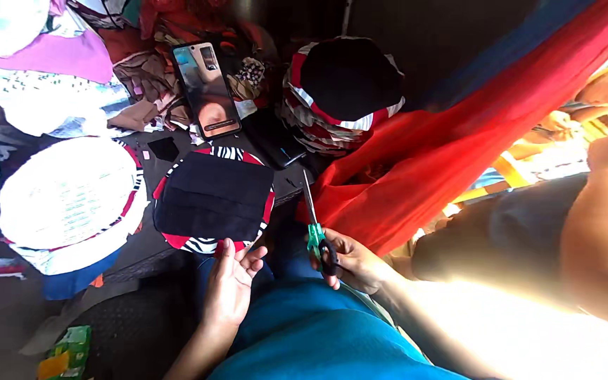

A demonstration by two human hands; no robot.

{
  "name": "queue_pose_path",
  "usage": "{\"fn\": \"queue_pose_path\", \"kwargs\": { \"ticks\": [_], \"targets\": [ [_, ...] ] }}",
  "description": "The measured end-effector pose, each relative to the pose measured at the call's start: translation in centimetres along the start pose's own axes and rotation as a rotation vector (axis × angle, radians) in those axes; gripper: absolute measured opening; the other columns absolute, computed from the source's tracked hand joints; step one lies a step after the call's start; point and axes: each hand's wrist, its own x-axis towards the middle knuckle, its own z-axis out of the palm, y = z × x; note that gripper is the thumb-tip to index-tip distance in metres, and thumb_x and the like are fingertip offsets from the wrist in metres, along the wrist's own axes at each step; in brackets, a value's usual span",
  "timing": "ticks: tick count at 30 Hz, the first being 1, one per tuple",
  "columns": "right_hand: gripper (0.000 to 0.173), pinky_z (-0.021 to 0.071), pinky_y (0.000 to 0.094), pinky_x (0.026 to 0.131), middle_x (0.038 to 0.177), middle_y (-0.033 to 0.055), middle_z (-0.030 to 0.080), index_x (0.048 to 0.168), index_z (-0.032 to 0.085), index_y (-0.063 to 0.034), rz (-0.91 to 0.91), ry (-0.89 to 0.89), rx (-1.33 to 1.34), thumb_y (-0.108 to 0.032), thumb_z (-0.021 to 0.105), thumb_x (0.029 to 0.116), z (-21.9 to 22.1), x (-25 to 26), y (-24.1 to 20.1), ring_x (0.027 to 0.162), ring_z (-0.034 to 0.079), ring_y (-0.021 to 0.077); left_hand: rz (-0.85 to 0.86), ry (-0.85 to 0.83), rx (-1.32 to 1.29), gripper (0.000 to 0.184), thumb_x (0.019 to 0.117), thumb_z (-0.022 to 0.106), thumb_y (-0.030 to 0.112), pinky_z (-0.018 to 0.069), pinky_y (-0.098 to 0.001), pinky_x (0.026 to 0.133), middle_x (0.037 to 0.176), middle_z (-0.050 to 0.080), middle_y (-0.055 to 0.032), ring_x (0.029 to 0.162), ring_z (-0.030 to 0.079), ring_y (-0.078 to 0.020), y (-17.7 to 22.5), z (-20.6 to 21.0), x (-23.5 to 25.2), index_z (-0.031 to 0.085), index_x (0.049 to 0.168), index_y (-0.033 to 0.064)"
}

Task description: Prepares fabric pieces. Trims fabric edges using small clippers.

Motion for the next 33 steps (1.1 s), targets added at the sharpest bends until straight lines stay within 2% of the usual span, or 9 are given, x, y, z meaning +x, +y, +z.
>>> {"fn": "queue_pose_path", "kwargs": {
  "ticks": [2, 4, 6, 9, 12, 15, 19, 24, 33],
  "targets": [
    [0.041, 0.0586, 0.0193, 0.059, 0.097, -0.003, 0.07, 0.138, 0.047, -0.0098, 0.012, -0.051, -0.009, -0.018, 0.06, 0.1009, -0.2, -0.1, 0.3, 0.071, 0.069, 0.0064, -0.015, -0.193, 0.167, 0.038, 0.1116, 0.023, 0.019, 0.0594, -0.0237, 0.076, 0.115, 0.075, -0.0075, 0.088, 0.075, -0.0127, -0.1, -1.3, -0.2, 0.057, 0.123, 0.0037],
    [0.041, 0.0598, 0.0212, 0.061, 0.097, -0.0027, 0.07, 0.139, 0.049, -0.0108, 0.016, -0.107, 0.011, -0.025, 0.061, 0.1022, -0.3, 0.0, 0.5, 0.071, 0.069, 0.0076, 0.01, -0.4, 0.407, 0.037, 0.1071, 0.034, 0.017, 0.0594, -0.0245, 0.073, 0.112, 0.075, -0.0038, 0.086, 0.073, -0.0107, 0.2, -2.3, -0.6, 0.057, 0.132, 0.0011],
    [0.04, 0.0606, 0.0226, 0.063, 0.097, -0.0024, 0.07, 0.137, 0.05, -0.0124, 0.015, -0.151, 0.02, -0.03, 0.061, 0.1027, -0.4, 0.3, 0.7, 0.072, 0.07, 0.0089, 0.214, -0.545, 0.628, 0.031, 0.1077, 0.044, 0.02, 0.0592, -0.0219, 0.072, 0.104, 0.076, 0.0018, 0.082, 0.071, -0.0051, 1.2, -2.7, -0.9, 0.065, 0.125, 0.0045],
    [0.041, 0.0627, 0.0269, 0.068, 0.099, -0.0008, 0.071, 0.135, 0.05, -0.014, 0.015, -0.192, 0.058, -0.037, 0.059, 0.1025, -0.5, 0.7, 0.9, 0.079, 0.073, 0.0135, 0.761, -0.421, 1.122, 0.036, 0.1077, 0.045, 0.025, 0.0584, -0.0259, 0.082, 0.106, 0.074, -0.0039, 0.094, 0.07, -0.007, 4.1, -1.7, 0.3, 0.069, 0.12, 0.0009],
    [0.053, 0.0635, 0.0326, 0.074, 0.108, 0.0035, 0.069, 0.137, 0.052, -0.017, 0.005, -0.255, 0.13, -0.053, 0.059, 0.0988, -1.2, 1.4, 1.3, 0.093, 0.073, 0.0194, 1.02, -0.253, 1.462, 0.036, 0.1045, 0.046, 0.018, 0.0523, -0.0517, 0.095, 0.118, 0.072, -0.0165, 0.111, 0.068, -0.0317, 6.7, 0.5, 3.9, 0.071, 0.122, -0.0001],
    [0.055, 0.0627, 0.0318, 0.072, 0.106, 0.0048, 0.07, 0.136, 0.054, -0.0159, -0.025, -0.249, 0.136, -0.057, 0.057, 0.0986, -1.1, 1.7, 1.2, 0.09, 0.073, 0.0194, 1.002, -0.305, 1.582, 0.034, 0.1058, 0.047, 0.015, 0.0423, -0.0566, 0.11, 0.134, 0.065, -0.018, 0.129, 0.059, -0.0371, 7.2, 2.4, 7.9, 0.069, 0.128, 0.001],
    [0.06, 0.0622, 0.0307, 0.071, 0.103, 0.0042, 0.07, 0.136, 0.056, -0.016, 0.006, -0.305, 0.173, -0.061, 0.057, 0.0967, -1.6, 1.8, 1.2, 0.085, 0.073, 0.0176, 0.972, -0.375, 1.692, 0.036, 0.1072, 0.048, 0.02, 0.0355, -0.0597, 0.114, 0.143, 0.059, -0.0177, 0.139, 0.05, -0.0385, 6.1, 3.5, 10.6, 0.066, 0.133, 0.0025],
    [0.06, 0.0609, 0.0287, 0.067, 0.1, 0.0038, 0.071, 0.136, 0.059, -0.0155, -0.006, -0.313, 0.224, -0.061, 0.057, 0.0961, -2.0, 2.4, 1.5, 0.08, 0.072, 0.0155, 0.891, -0.4, 1.846, 0.051, 0.1096, 0.038, 0.032, 0.0194, -0.0579, 0.123, 0.158, 0.044, -0.0175, 0.151, 0.033, -0.0368, 5.2, 3.0, 11.1, 0.05, 0.15, 0.0022],
    [0.059, 0.0595, 0.0256, 0.062, 0.097, 0.0018, 0.071, 0.135, 0.058, -0.013, -0.039, -0.256, 0.156, -0.059, 0.058, 0.0972, -2.3, 3.1, 2.3, 0.076, 0.071, 0.0127, 0.89, -0.404, 1.891, 0.056, 0.1105, 0.03, 0.036, 0.0175, -0.057, 0.124, 0.161, 0.04, -0.0157, 0.153, 0.029, -0.0344, 5.1, 2.8, 11.2, 0.045, 0.153, 0.003]
  ]
}}
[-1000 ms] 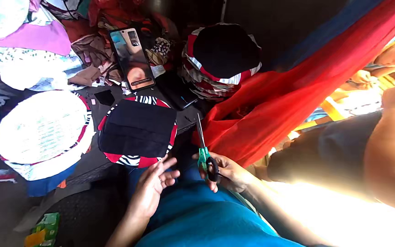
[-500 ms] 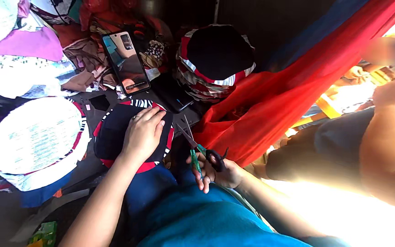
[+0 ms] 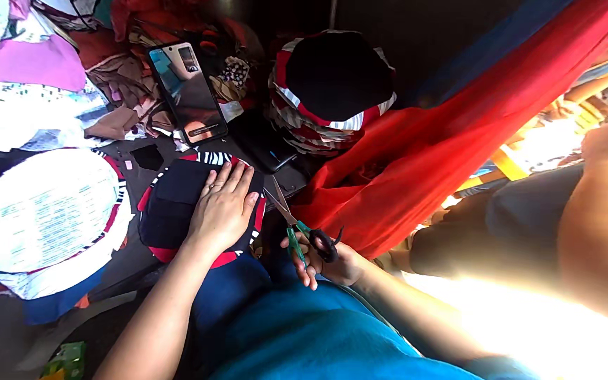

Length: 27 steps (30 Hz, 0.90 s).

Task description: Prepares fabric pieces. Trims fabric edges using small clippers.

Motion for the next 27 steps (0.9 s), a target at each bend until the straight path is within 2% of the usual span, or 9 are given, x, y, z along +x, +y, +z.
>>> {"fn": "queue_pose_path", "kwargs": {
  "ticks": [4, 7, 11, 20, 27],
  "targets": [
    [0.06, 0.0574, 0.0222, 0.059, 0.092, -0.0041, 0.07, 0.133, 0.054, -0.0119, 0.017, 0.112, -0.232, -0.06, 0.057, 0.0971, 0.0, 0.2, -0.1, 0.071, 0.068, 0.0083, -0.001, -0.004, 0.008, 0.056, 0.1104, 0.03, 0.036, 0.0175, -0.057, 0.124, 0.161, 0.039, -0.0156, 0.153, 0.029, -0.0351, 0.0, 0.0, 0.0, 0.044, 0.154, 0.0034],
    [0.05, 0.0555, 0.0197, 0.057, 0.087, -0.0073, 0.067, 0.132, 0.053, -0.0076, 0.036, 0.216, -0.39, -0.046, 0.055, 0.0992, 0.8, 0.5, -0.4, 0.067, 0.065, 0.0049, -0.004, -0.011, 0.008, 0.056, 0.1104, 0.03, 0.036, 0.0165, -0.0561, 0.124, 0.162, 0.039, -0.0153, 0.154, 0.028, -0.0343, 0.0, 0.0, 0.0, 0.044, 0.154, 0.0035],
    [0.044, 0.0521, 0.0173, 0.054, 0.083, -0.0068, 0.064, 0.132, 0.053, -0.0007, 0.046, 0.332, -0.548, -0.03, 0.052, 0.0995, 1.8, 1.1, -0.8, 0.062, 0.061, 0.002, -0.006, -0.007, 0.008, 0.056, 0.1101, 0.031, 0.036, 0.0166, -0.0552, 0.124, 0.162, 0.039, -0.0145, 0.154, 0.028, -0.0331, 0.1, 0.0, 0.0, 0.043, 0.154, 0.0036],
    [0.034, 0.0485, 0.0149, 0.049, 0.079, -0.0068, 0.064, 0.127, 0.056, -0.0012, 0.062, 0.435, -0.543, -0.021, 0.048, 0.101, 3.0, 2.0, -1.8, 0.056, 0.058, 0.0004, -0.012, 0.0, 0.012, 0.057, 0.1096, 0.033, 0.036, 0.0172, -0.0536, 0.125, 0.162, 0.038, -0.0145, 0.154, 0.029, -0.0311, 0.2, 0.0, 0.1, 0.043, 0.155, 0.0024],
    [0.03, 0.0445, 0.0133, 0.046, 0.072, -0.0087, 0.061, 0.122, 0.06, -0.0017, 0.075, 0.481, -0.597, -0.02, 0.051, 0.1005, 3.5, 2.1, -2.2, 0.051, 0.053, -0.002, -0.011, 0.014, 0.008, 0.059, 0.1096, 0.032, 0.038, 0.0182, -0.0539, 0.124, 0.161, 0.039, -0.0153, 0.153, 0.03, -0.0309, 0.2, 0.2, 0.0, 0.043, 0.154, 0.0018]
  ]
}}
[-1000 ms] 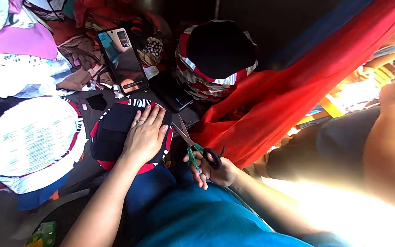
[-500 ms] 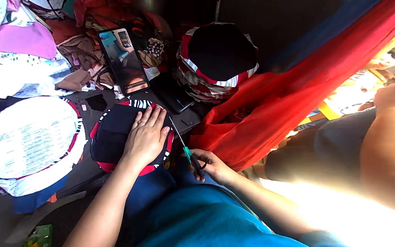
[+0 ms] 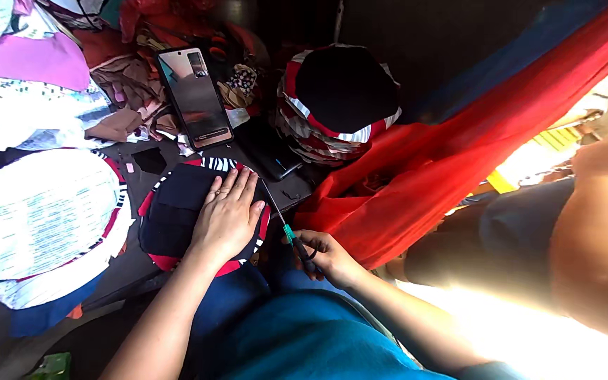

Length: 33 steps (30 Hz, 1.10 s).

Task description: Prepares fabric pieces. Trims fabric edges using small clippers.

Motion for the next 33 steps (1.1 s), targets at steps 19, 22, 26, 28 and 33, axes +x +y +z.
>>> {"fn": "queue_pose_path", "kwargs": {
  "ticks": [19, 22, 26, 28, 33],
  "targets": [
    [0.026, 0.0431, 0.0114, 0.046, 0.072, -0.0096, 0.062, 0.119, 0.059, -0.0029, 0.027, -0.016, 0.044, -0.016, 0.046, 0.1007, 0.09, -0.36, -0.46, 0.05, 0.052, -0.0038, 0.007, -0.004, 0.017, 0.059, 0.1099, 0.03, 0.039, 0.0181, -0.0537, 0.124, 0.162, 0.038, -0.0145, 0.153, 0.03, -0.0307, -0.05, 0.01, 0.03, 0.041, 0.155, 0.0024],
    [0.03, 0.0433, 0.0113, 0.047, 0.075, -0.0091, 0.063, 0.121, 0.058, -0.0019, 0.02, -0.051, 0.066, -0.019, 0.045, 0.1008, -0.26, -0.2, -0.16, 0.053, 0.054, -0.0033, 0.006, -0.003, 0.016, 0.06, 0.1098, 0.03, 0.04, 0.0182, -0.0532, 0.124, 0.162, 0.039, -0.0147, 0.153, 0.031, -0.0309, -0.03, -0.03, 0.05, 0.042, 0.155, 0.0025],
    [0.029, 0.0404, 0.0103, 0.048, 0.075, -0.0087, 0.064, 0.121, 0.059, -0.001, 0.005, -0.06, 0.089, -0.018, 0.046, 0.1012, -0.23, 0.02, -0.06, 0.053, 0.051, -0.0045, 0.008, 0.001, 0.013, 0.059, 0.1097, 0.032, 0.039, 0.0187, -0.0535, 0.124, 0.162, 0.039, -0.0146, 0.153, 0.031, -0.0311, 0.01, -0.01, 0.05, 0.042, 0.155, 0.0024],
    [0.029, 0.0405, 0.0104, 0.048, 0.075, -0.0084, 0.064, 0.121, 0.059, -0.0012, 0.015, -0.058, 0.09, -0.017, 0.045, 0.1012, -0.25, 0.1, -0.22, 0.053, 0.051, -0.0043, 0.01, 0.017, 0.007, 0.059, 0.1095, 0.033, 0.039, 0.0198, -0.0531, 0.124, 0.161, 0.04, -0.0151, 0.153, 0.032, -0.0308, 0.01, 0.06, 0.01, 0.043, 0.154, 0.0016],
    [0.027, 0.0406, 0.0106, 0.047, 0.074, -0.0076, 0.064, 0.119, 0.06, -0.0018, 0.015, -0.043, 0.102, -0.017, 0.047, 0.1016, -0.4, 0.4, -0.43, 0.052, 0.051, -0.0039, 0.01, 0.008, 0.009, 0.059, 0.1097, 0.033, 0.039, 0.0197, -0.0527, 0.124, 0.162, 0.039, -0.0156, 0.153, 0.032, -0.0306, 0.0, 0.04, 0.04, 0.042, 0.154, 0.0011]
  ]
}}
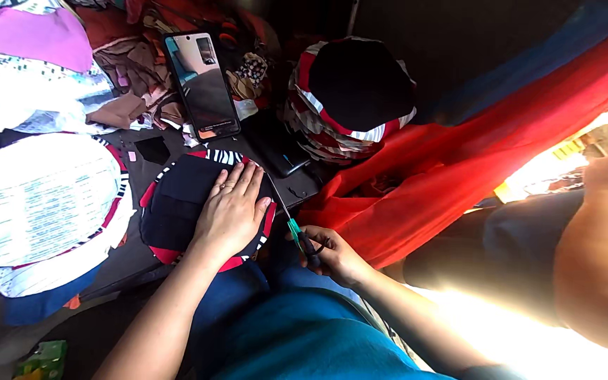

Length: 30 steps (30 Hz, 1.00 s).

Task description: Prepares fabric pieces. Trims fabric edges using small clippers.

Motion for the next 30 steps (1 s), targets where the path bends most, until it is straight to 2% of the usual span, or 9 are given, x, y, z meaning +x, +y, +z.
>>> {"fn": "queue_pose_path", "kwargs": {
  "ticks": [11, 23, 27, 30],
  "targets": [
    [0.026, 0.0402, 0.0109, 0.049, 0.071, -0.0105, 0.058, 0.119, 0.061, -0.0008, -0.027, 0.088, -0.183, -0.016, 0.051, 0.1001, 0.4, 0.1, -0.5, 0.053, 0.049, -0.0051, 0.004, 0.009, -0.005, 0.059, 0.1096, 0.032, 0.039, 0.0195, -0.0523, 0.124, 0.161, 0.04, -0.0159, 0.152, 0.032, -0.0305, 0.0, 0.1, 0.0, 0.042, 0.155, 0.0011],
    [0.025, 0.0417, 0.0118, 0.051, 0.072, -0.0097, 0.057, 0.118, 0.062, 0.0006, -0.041, 0.121, -0.305, -0.013, 0.051, 0.1001, 0.5, -0.1, -0.9, 0.056, 0.05, -0.0052, -0.004, 0.003, -0.009, 0.059, 0.1097, 0.032, 0.038, 0.0196, -0.053, 0.124, 0.162, 0.039, -0.0159, 0.152, 0.033, -0.0306, 0.1, 0.0, 0.1, 0.041, 0.155, 0.0007],
    [0.026, 0.0408, 0.0102, 0.049, 0.072, -0.0111, 0.06, 0.116, 0.06, -0.0019, 0.031, 0.045, -0.179, -0.016, 0.046, 0.0997, 0.2, -0.2, -1.3, 0.054, 0.051, -0.0059, 0.007, 0.016, -0.015, 0.059, 0.1098, 0.032, 0.038, 0.0209, -0.0536, 0.123, 0.16, 0.041, -0.0171, 0.151, 0.035, -0.0317, 0.0, 0.1, 0.0, 0.042, 0.154, -0.0004],
    [0.027, 0.042, 0.0104, 0.049, 0.074, -0.0106, 0.062, 0.118, 0.059, -0.0035, 0.06, -0.01, -0.126, -0.02, 0.047, 0.099, -0.4, -0.1, -1.3, 0.055, 0.053, -0.0048, 0.0, 0.027, -0.022, 0.059, 0.1095, 0.033, 0.038, 0.0208, -0.053, 0.124, 0.16, 0.041, -0.0174, 0.151, 0.035, -0.0312, 0.1, 0.2, 0.0, 0.042, 0.154, 0.0002]
  ]
}}
